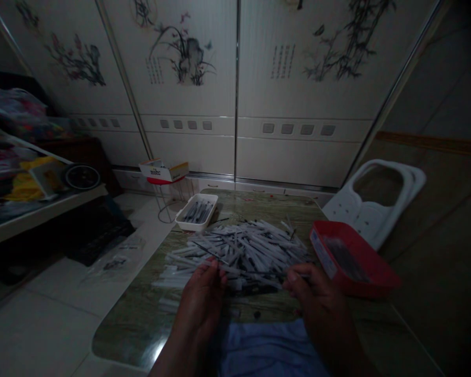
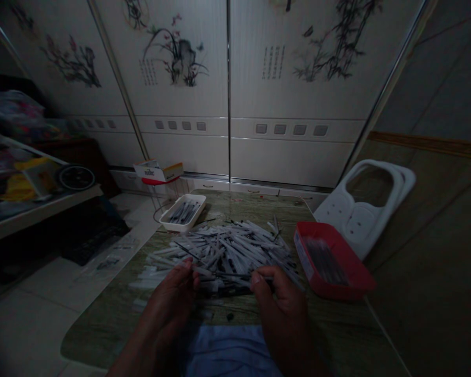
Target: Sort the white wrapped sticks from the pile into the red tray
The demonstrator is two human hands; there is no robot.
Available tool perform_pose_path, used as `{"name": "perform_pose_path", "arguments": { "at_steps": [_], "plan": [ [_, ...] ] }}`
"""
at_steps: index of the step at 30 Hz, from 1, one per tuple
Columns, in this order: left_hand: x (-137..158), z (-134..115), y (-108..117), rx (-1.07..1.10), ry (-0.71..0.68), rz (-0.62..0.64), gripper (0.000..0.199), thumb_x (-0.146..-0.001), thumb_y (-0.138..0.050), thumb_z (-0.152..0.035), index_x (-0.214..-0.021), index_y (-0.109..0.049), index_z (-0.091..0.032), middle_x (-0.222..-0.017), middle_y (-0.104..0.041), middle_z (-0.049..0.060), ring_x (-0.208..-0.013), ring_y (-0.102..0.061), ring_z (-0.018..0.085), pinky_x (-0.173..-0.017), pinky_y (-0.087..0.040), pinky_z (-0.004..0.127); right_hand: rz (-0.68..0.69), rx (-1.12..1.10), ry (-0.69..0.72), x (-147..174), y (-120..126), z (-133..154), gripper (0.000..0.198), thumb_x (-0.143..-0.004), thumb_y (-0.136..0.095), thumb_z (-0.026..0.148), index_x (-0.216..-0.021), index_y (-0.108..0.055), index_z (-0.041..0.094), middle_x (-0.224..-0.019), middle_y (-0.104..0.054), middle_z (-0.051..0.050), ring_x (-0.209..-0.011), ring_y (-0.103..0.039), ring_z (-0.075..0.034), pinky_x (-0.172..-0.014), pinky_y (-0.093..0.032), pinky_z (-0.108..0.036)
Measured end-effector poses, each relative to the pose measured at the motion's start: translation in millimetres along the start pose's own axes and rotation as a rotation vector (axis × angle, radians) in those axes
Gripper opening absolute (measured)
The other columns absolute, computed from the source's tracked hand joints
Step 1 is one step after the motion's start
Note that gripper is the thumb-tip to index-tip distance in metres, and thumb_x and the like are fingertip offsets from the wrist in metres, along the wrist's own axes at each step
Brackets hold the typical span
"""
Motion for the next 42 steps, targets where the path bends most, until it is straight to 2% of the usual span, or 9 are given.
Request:
{"name": "perform_pose_path", "arguments": {
  "at_steps": [13,16,18,21,24,28,32,37,42],
  "plan": [
    [12.9,25.0,-6.6,0.054,0.09,-0.022,0.012,-0.087,-0.067,-0.006,-0.083,-0.063,-0.016,-0.078,-0.065,0.0,-0.067,-0.067,0.009,-0.064,-0.06,0.019,0.107,0.121,0.119,3.7,-13.2,8.6,0.031,-0.097,-0.05,0.048,-0.092,-0.068,0.023,-0.079,-0.069,-0.003,-0.076,-0.063,-0.022,-0.067,-0.046,-0.03],
    [22.6,36.3,-13.2,0.084,0.139,0.005,0.012,-0.086,-0.067,-0.004,-0.087,-0.065,-0.016,-0.082,-0.067,0.001,-0.071,-0.068,0.01,-0.067,-0.061,0.02,0.199,0.115,0.18,5.9,-24.8,4.2,0.032,-0.1,-0.047,0.044,-0.115,-0.069,0.025,-0.11,-0.073,-0.008,-0.103,-0.066,-0.025,-0.089,-0.05,-0.036],
    [28.5,43.0,-18.7,0.112,0.18,0.04,0.01,-0.086,-0.067,-0.005,-0.088,-0.065,-0.015,-0.085,-0.068,0.003,-0.072,-0.069,0.01,-0.068,-0.061,0.02,0.274,0.122,0.202,8.1,-32.9,0.6,0.041,-0.101,-0.047,0.043,-0.136,-0.06,0.026,-0.136,-0.064,-0.009,-0.127,-0.057,-0.027,-0.107,-0.043,-0.041],
    [30.4,45.6,-21.2,0.118,0.216,0.038,0.008,-0.087,-0.067,-0.005,-0.086,-0.064,-0.013,-0.083,-0.068,0.004,-0.071,-0.069,0.011,-0.067,-0.062,0.021,0.294,0.142,0.172,7.2,-34.4,-4.1,0.05,-0.102,-0.045,0.044,-0.148,-0.048,0.026,-0.149,-0.054,-0.009,-0.137,-0.049,-0.027,-0.112,-0.038,-0.043],
    [22.6,36.2,-15.7,0.106,0.179,-0.028,0.009,-0.088,-0.065,-0.004,-0.086,-0.064,-0.013,-0.079,-0.067,0.004,-0.069,-0.069,0.011,-0.064,-0.062,0.02,0.253,0.203,0.167,1.1,-25.9,-3.2,0.036,-0.102,-0.044,0.041,-0.127,-0.062,0.024,-0.125,-0.068,-0.009,-0.116,-0.062,-0.026,-0.097,-0.046,-0.04],
    [11.3,21.2,-8.1,0.127,0.139,-0.089,0.009,-0.089,-0.063,-0.003,-0.086,-0.063,-0.012,-0.078,-0.067,0.003,-0.068,-0.069,0.011,-0.063,-0.061,0.019,0.427,0.395,0.246,1.7,-30.9,-1.0,0.017,-0.097,-0.05,0.026,-0.091,-0.065,0.023,-0.087,-0.068,-0.002,-0.082,-0.063,-0.02,-0.072,-0.044,-0.032],
    [9.6,16.3,-6.3,0.13,0.131,-0.112,0.01,-0.09,-0.061,-0.003,-0.086,-0.062,-0.012,-0.078,-0.067,0.003,-0.067,-0.069,0.01,-0.063,-0.061,0.018,0.575,0.526,0.313,16.5,-48.5,-4.7,0.015,-0.09,-0.054,0.014,-0.092,-0.065,0.023,-0.095,-0.067,-0.002,-0.09,-0.062,-0.019,-0.076,-0.042,-0.029],
    [12.4,19.2,-6.5,0.129,0.141,-0.111,0.01,-0.09,-0.061,-0.003,-0.086,-0.061,-0.012,-0.076,-0.066,0.003,-0.065,-0.069,0.011,-0.061,-0.061,0.019,0.596,0.674,0.274,26.9,-64.4,-18.9,0.016,-0.087,-0.055,0.011,-0.087,-0.066,0.022,-0.095,-0.065,-0.004,-0.089,-0.061,-0.019,-0.073,-0.038,-0.028],
    [13.4,19.0,-6.4,0.125,0.134,-0.121,0.011,-0.092,-0.059,-0.003,-0.085,-0.061,-0.011,-0.076,-0.067,0.004,-0.066,-0.069,0.011,-0.062,-0.062,0.019,0.589,0.604,0.248,18.3,-63.3,-27.6,0.014,-0.089,-0.053,0.013,-0.086,-0.064,0.021,-0.092,-0.066,-0.003,-0.087,-0.061,-0.018,-0.073,-0.038,-0.029]
  ]
}}
Point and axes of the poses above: each hand's wrist, its own x-axis away from the middle knuckle, its own y-axis out of the back of the hand, z = x × y, the point moved 6 cm from there along -x, towards the middle knuckle
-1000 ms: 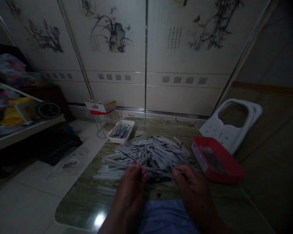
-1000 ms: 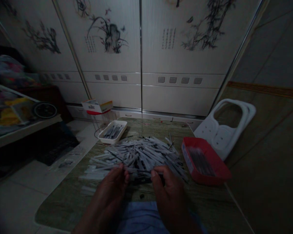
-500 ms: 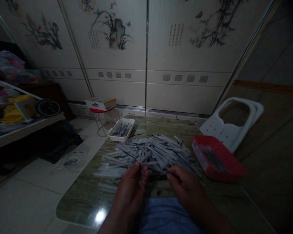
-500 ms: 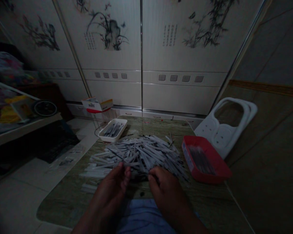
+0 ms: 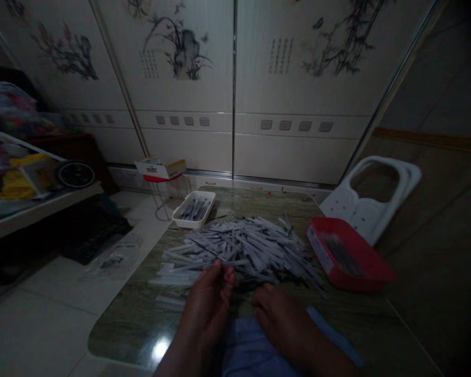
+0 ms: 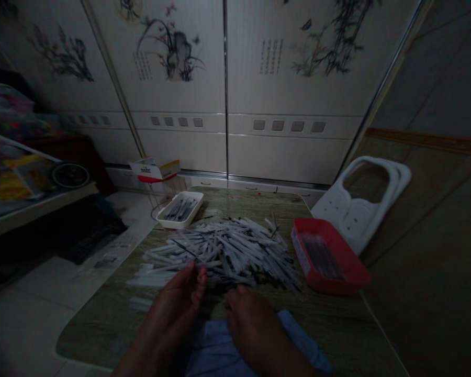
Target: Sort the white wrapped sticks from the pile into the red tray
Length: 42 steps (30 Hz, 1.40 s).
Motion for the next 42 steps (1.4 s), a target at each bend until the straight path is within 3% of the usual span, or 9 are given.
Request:
{"name": "perform_pose_path", "arguments": {
  "at_steps": [3,7,10,14,31,42],
  "plan": [
    [0.5,1.0,-0.5,-0.007,0.004,-0.001,0.011,-0.091,-0.059,-0.002,-0.084,-0.061,-0.011,-0.075,-0.066,0.003,-0.065,-0.069,0.011,-0.06,-0.061,0.019,-0.066,-0.199,-0.015,-3.2,13.7,-6.0,0.01,-0.09,-0.054,0.019,-0.086,-0.063,0.021,-0.084,-0.065,-0.001,-0.08,-0.061,-0.017,-0.069,-0.039,-0.028],
    [0.0,4.7,-0.2,-0.028,0.002,0.016,0.009,-0.09,-0.062,-0.003,-0.085,-0.062,-0.012,-0.077,-0.067,0.004,-0.066,-0.069,0.011,-0.061,-0.062,0.02,-0.202,-0.504,-0.146,-3.9,36.0,-13.7,0.01,-0.089,-0.057,0.028,-0.084,-0.062,0.021,-0.073,-0.061,0.002,-0.069,-0.058,-0.016,-0.061,-0.04,-0.026],
    [-0.3,7.3,-0.1,-0.068,-0.022,0.045,0.008,-0.089,-0.063,-0.004,-0.085,-0.063,-0.012,-0.078,-0.067,0.004,-0.067,-0.069,0.011,-0.063,-0.062,0.021,-0.308,-0.721,-0.231,-1.4,45.7,-16.8,0.012,-0.086,-0.061,0.032,-0.087,-0.063,0.02,-0.074,-0.062,0.002,-0.068,-0.059,-0.015,-0.062,-0.044,-0.026],
    [1.4,10.1,-3.2,-0.1,-0.044,0.096,0.009,-0.09,-0.063,-0.006,-0.083,-0.063,-0.012,-0.077,-0.066,0.003,-0.067,-0.069,0.011,-0.064,-0.062,0.021,-0.349,-0.889,-0.213,0.1,48.4,-14.0,0.022,-0.082,-0.068,0.039,-0.09,-0.067,0.019,-0.08,-0.068,-0.002,-0.072,-0.063,-0.017,-0.068,-0.049,-0.028],
    [6.6,17.1,-6.3,-0.182,-0.058,0.171,0.006,-0.089,-0.067,-0.011,-0.086,-0.062,-0.014,-0.08,-0.063,0.0,-0.071,-0.068,0.01,-0.067,-0.06,0.021,-0.333,-0.853,-0.184,0.9,41.3,-16.2,0.014,-0.089,-0.065,0.034,-0.095,-0.068,0.021,-0.088,-0.067,-0.002,-0.08,-0.062,-0.018,-0.069,-0.049,-0.029],
    [5.8,16.0,-5.1,-0.197,-0.082,0.158,0.007,-0.088,-0.068,-0.011,-0.086,-0.062,-0.015,-0.078,-0.064,0.0,-0.068,-0.068,0.01,-0.065,-0.06,0.022,-0.368,-0.676,-0.187,1.8,47.3,-14.2,0.016,-0.089,-0.062,0.034,-0.094,-0.069,0.021,-0.084,-0.068,-0.001,-0.078,-0.064,-0.02,-0.069,-0.049,-0.03]
  ]
}}
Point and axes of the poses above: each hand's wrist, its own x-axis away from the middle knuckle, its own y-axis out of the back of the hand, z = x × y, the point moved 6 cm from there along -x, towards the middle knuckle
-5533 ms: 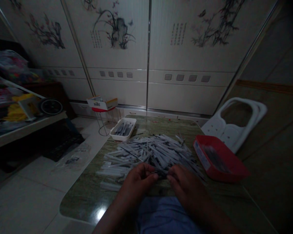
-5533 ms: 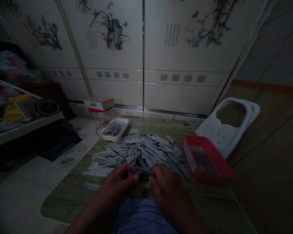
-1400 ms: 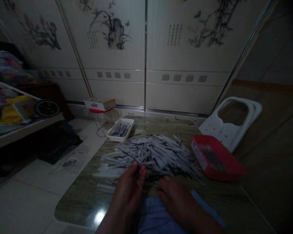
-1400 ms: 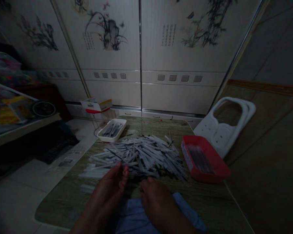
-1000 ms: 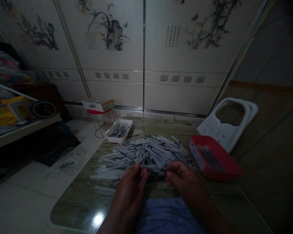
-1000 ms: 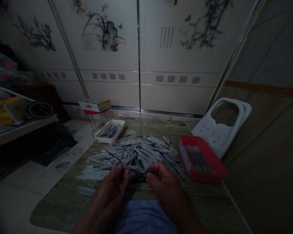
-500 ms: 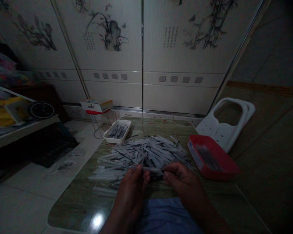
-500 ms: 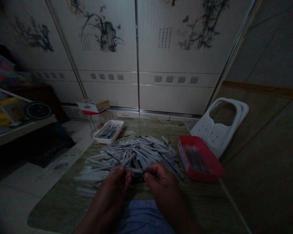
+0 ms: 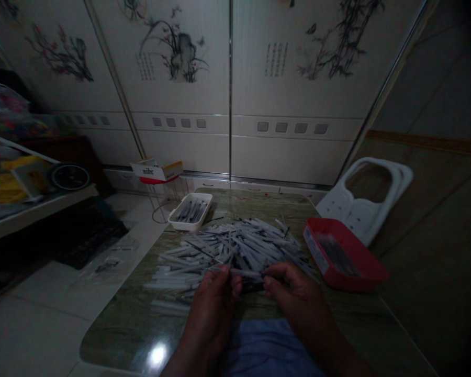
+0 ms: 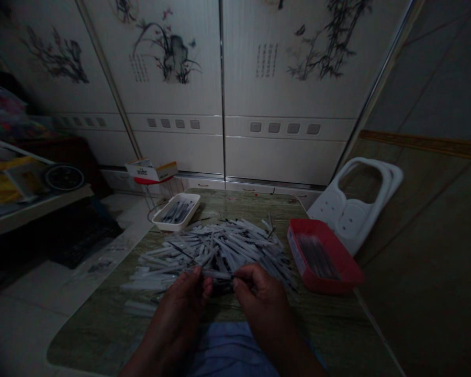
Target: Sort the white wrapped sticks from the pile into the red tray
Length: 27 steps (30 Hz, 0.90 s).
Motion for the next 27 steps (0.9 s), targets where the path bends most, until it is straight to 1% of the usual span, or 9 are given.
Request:
{"name": "perform_pose_path", "arguments": {
  "at_steps": [6,10,14,19,22,24,27],
  "plan": [
    [1.4,-0.1,-1.5,-0.005,0.0,0.016,0.009,-0.085,-0.071,-0.011,-0.086,-0.062,-0.015,-0.077,-0.064,0.0,-0.069,-0.068,0.011,-0.065,-0.059,0.021,-0.002,0.064,0.005,1.7,0.1,6.3,0.015,-0.089,-0.061,0.033,-0.093,-0.069,0.021,-0.085,-0.07,-0.002,-0.08,-0.065,-0.02,-0.071,-0.049,-0.03],
    [1.0,0.4,-2.2,-0.028,-0.012,0.033,0.01,-0.085,-0.072,-0.014,-0.087,-0.062,-0.015,-0.076,-0.063,0.0,-0.069,-0.067,0.011,-0.066,-0.058,0.021,-0.004,0.082,0.033,2.0,0.7,9.8,0.013,-0.089,-0.062,0.032,-0.091,-0.07,0.021,-0.084,-0.07,-0.002,-0.081,-0.065,-0.02,-0.071,-0.049,-0.03],
    [0.7,2.1,-2.2,-0.042,-0.007,0.052,0.011,-0.086,-0.072,-0.016,-0.088,-0.061,-0.016,-0.079,-0.063,0.0,-0.07,-0.066,0.011,-0.067,-0.057,0.022,0.003,0.09,0.037,1.9,0.2,7.2,0.014,-0.09,-0.061,0.032,-0.092,-0.07,0.022,-0.086,-0.072,-0.002,-0.083,-0.066,-0.021,-0.073,-0.049,-0.03],
    [3.2,1.8,-4.1,-0.053,-0.007,0.055,0.014,-0.084,-0.074,-0.018,-0.087,-0.061,-0.016,-0.078,-0.063,0.0,-0.07,-0.065,0.011,-0.066,-0.056,0.021,0.013,0.117,0.069,2.5,-1.4,6.3,0.014,-0.091,-0.061,0.033,-0.093,-0.07,0.022,-0.087,-0.072,-0.003,-0.084,-0.066,-0.021,-0.073,-0.049,-0.03],
    [4.6,0.6,-4.8,-0.058,-0.015,0.045,0.013,-0.085,-0.074,-0.018,-0.087,-0.062,-0.015,-0.077,-0.063,0.0,-0.071,-0.066,0.011,-0.067,-0.056,0.021,0.033,0.035,0.048,2.7,-2.3,3.8,0.016,-0.091,-0.062,0.035,-0.096,-0.069,0.022,-0.089,-0.071,-0.003,-0.084,-0.067,-0.021,-0.074,-0.05,-0.03],
    [4.8,0.0,-4.2,-0.052,-0.02,0.027,0.012,-0.084,-0.074,-0.017,-0.086,-0.062,-0.015,-0.077,-0.063,0.001,-0.07,-0.066,0.011,-0.066,-0.056,0.021,0.051,-0.021,0.01,2.5,-2.8,0.4,0.018,-0.091,-0.062,0.037,-0.099,-0.068,0.022,-0.09,-0.071,-0.002,-0.084,-0.067,-0.021,-0.073,-0.051,-0.031],
    [4.5,-0.2,-4.7,-0.041,-0.023,0.029,0.011,-0.084,-0.073,-0.015,-0.086,-0.063,-0.015,-0.076,-0.063,0.001,-0.069,-0.065,0.011,-0.065,-0.056,0.021,0.069,-0.032,-0.036,2.1,-4.0,-4.0,0.021,-0.092,-0.061,0.039,-0.102,-0.068,0.021,-0.09,-0.071,-0.002,-0.08,-0.068,-0.021,-0.071,-0.051,-0.031]
  ]
}}
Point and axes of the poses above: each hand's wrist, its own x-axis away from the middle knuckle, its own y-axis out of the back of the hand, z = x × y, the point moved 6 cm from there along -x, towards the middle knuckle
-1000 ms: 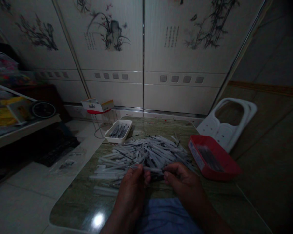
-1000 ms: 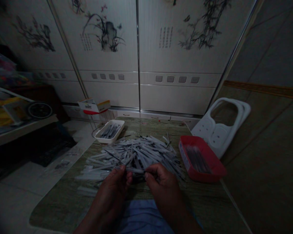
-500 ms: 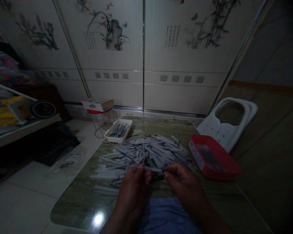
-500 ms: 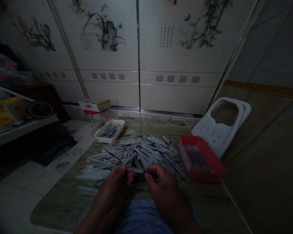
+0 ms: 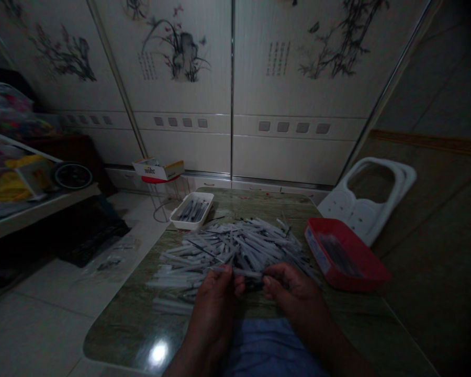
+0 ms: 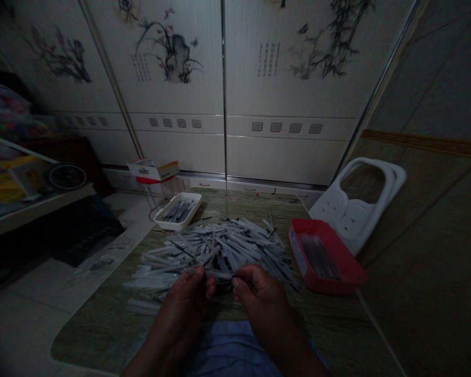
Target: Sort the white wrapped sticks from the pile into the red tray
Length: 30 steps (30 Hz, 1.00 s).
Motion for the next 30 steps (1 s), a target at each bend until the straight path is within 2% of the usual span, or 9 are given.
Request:
{"name": "perform_pose_path", "arguments": {
  "at_steps": [6,11,14,18,21,23,27,30],
  "plan": [
    [0.3,-0.1,-1.8,0.002,-0.022,0.025,0.015,-0.083,-0.076,-0.02,-0.086,-0.062,-0.016,-0.075,-0.064,0.0,-0.068,-0.064,0.011,-0.067,-0.054,0.021,-0.004,0.065,-0.002,-1.0,-3.2,-1.6,0.023,-0.094,-0.057,0.043,-0.097,-0.065,0.021,-0.086,-0.07,-0.003,-0.076,-0.067,-0.02,-0.067,-0.05,-0.031],
    [2.4,1.5,-4.8,0.014,-0.008,0.069,0.025,-0.077,-0.082,-0.026,-0.089,-0.061,-0.017,-0.077,-0.065,-0.001,-0.07,-0.063,0.011,-0.069,-0.052,0.021,-0.015,0.156,0.049,1.2,-4.7,0.0,0.032,-0.098,-0.048,0.049,-0.085,-0.059,0.022,-0.07,-0.061,0.001,-0.062,-0.056,-0.017,-0.055,-0.04,-0.028],
    [4.2,2.7,-5.6,0.004,0.0,0.079,0.03,-0.075,-0.084,-0.028,-0.091,-0.062,-0.017,-0.077,-0.065,-0.001,-0.069,-0.062,0.011,-0.068,-0.051,0.022,-0.028,0.152,0.063,3.1,-6.3,1.4,0.042,-0.1,-0.043,0.054,-0.073,-0.052,0.023,-0.064,-0.053,0.002,-0.059,-0.05,-0.015,-0.054,-0.036,-0.027],
    [5.5,2.9,-8.3,0.012,0.004,0.12,0.028,-0.076,-0.083,-0.029,-0.09,-0.062,-0.016,-0.078,-0.065,0.0,-0.07,-0.063,0.011,-0.068,-0.051,0.022,0.0,0.09,0.004,2.7,-8.8,-1.9,0.051,-0.1,-0.037,0.062,-0.071,-0.052,0.022,-0.06,-0.051,0.003,-0.056,-0.048,-0.014,-0.053,-0.035,-0.026],
    [3.5,1.2,-5.4,0.018,-0.003,0.074,0.026,-0.076,-0.083,-0.025,-0.09,-0.063,-0.016,-0.079,-0.066,0.001,-0.071,-0.064,0.012,-0.069,-0.052,0.023,0.012,0.088,-0.035,1.4,-6.4,-3.2,0.055,-0.1,-0.032,0.064,-0.075,-0.057,0.021,-0.061,-0.053,0.002,-0.057,-0.05,-0.015,-0.053,-0.036,-0.027],
    [1.7,-0.6,-3.5,0.022,-0.018,0.05,0.025,-0.076,-0.082,-0.024,-0.09,-0.063,-0.017,-0.078,-0.066,0.0,-0.071,-0.065,0.012,-0.069,-0.053,0.023,0.001,0.111,-0.018,0.9,-2.9,0.1,0.051,-0.1,-0.035,0.061,-0.081,-0.059,0.021,-0.065,-0.056,0.001,-0.06,-0.052,-0.016,-0.055,-0.038,-0.027],
    [0.0,-1.4,-3.5,0.011,-0.032,0.065,0.023,-0.079,-0.081,-0.025,-0.09,-0.062,-0.017,-0.077,-0.064,-0.001,-0.07,-0.064,0.011,-0.069,-0.053,0.022,0.0,0.194,0.08,1.2,0.6,10.1,0.03,-0.097,-0.051,0.049,-0.093,-0.061,0.021,-0.083,-0.064,-0.001,-0.073,-0.058,-0.017,-0.062,-0.042,-0.027],
    [1.5,0.5,-6.3,0.008,-0.024,0.106,0.024,-0.08,-0.08,-0.026,-0.091,-0.061,-0.017,-0.08,-0.066,0.0,-0.071,-0.064,0.011,-0.07,-0.052,0.022,0.019,0.223,0.116,1.2,-0.9,9.1,0.034,-0.099,-0.048,0.048,-0.08,-0.057,0.021,-0.073,-0.059,0.001,-0.067,-0.054,-0.016,-0.059,-0.039,-0.026]
  ]
}}
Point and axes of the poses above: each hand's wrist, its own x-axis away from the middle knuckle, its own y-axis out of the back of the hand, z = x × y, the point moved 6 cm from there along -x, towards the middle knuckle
